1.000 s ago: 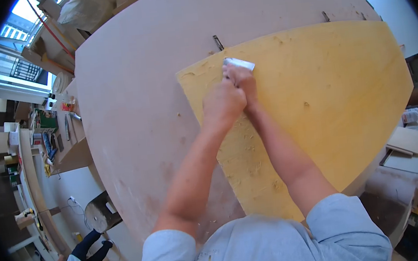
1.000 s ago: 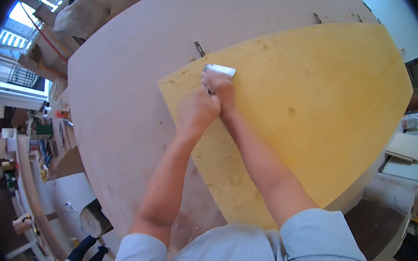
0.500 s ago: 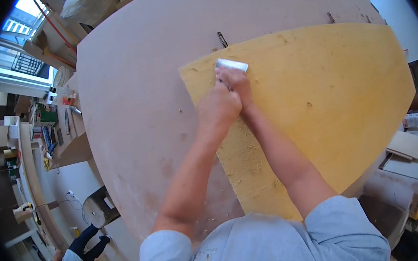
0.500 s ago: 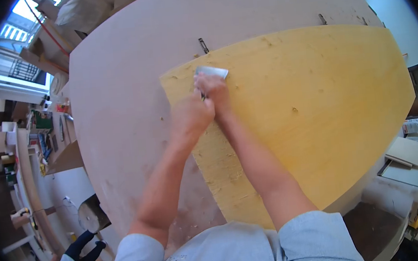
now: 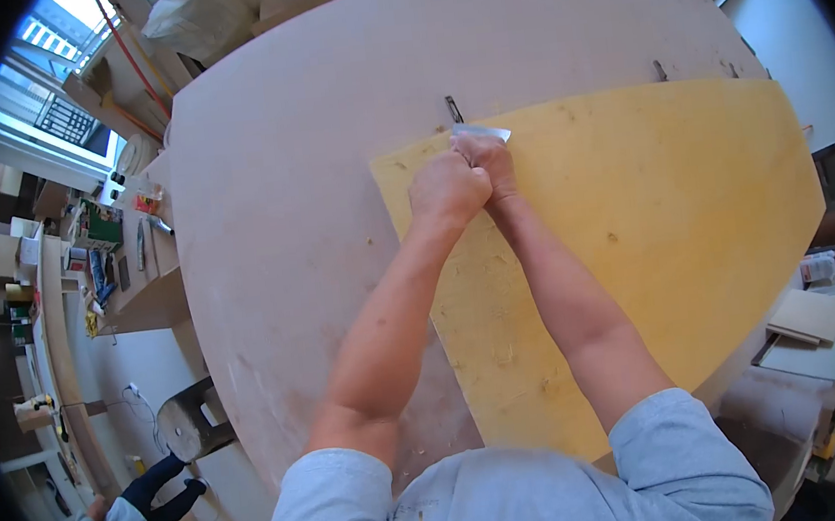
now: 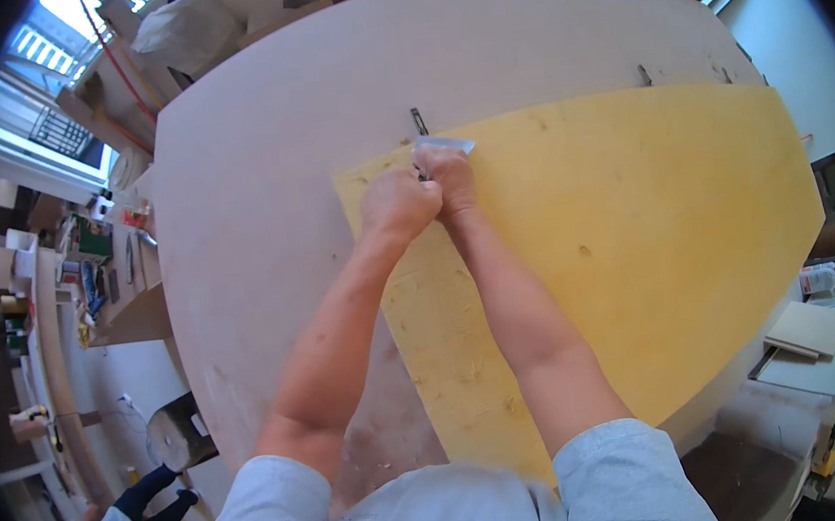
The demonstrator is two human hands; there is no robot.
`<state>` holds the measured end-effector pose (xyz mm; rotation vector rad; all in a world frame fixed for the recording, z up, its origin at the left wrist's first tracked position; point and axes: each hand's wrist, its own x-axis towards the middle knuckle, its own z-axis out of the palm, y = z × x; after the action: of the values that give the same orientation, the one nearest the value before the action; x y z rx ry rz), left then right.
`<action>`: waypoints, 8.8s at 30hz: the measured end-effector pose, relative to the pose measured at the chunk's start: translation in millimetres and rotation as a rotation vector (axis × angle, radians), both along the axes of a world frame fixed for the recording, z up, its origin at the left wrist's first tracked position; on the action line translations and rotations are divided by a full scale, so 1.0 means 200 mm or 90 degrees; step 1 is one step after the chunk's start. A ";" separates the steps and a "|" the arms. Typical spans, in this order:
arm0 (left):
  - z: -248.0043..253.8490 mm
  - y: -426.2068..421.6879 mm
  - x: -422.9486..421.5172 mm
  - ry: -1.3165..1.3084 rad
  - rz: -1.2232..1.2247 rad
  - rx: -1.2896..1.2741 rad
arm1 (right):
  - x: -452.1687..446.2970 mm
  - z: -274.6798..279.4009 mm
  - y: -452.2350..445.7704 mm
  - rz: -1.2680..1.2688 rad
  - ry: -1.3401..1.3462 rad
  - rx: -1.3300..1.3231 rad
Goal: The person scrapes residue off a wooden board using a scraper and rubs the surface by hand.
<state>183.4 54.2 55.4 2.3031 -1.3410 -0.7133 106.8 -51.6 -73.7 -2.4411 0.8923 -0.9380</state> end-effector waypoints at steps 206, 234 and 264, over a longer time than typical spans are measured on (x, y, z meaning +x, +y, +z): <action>-0.11 0.05 -0.28 -0.111 -0.092 0.032 | -0.25 -0.07 0.22 -0.082 -0.172 -0.024; -0.06 0.15 -0.38 -0.110 -0.024 0.078 | -0.24 -0.08 0.19 0.004 -0.246 -0.012; -0.84 1.12 1.02 -0.638 0.363 -0.078 | 0.54 0.19 0.83 0.398 0.272 0.149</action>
<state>387.5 278.8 -113.4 2.8134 -0.8640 0.7747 214.6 114.6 -36.6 -2.4983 0.2783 -0.0886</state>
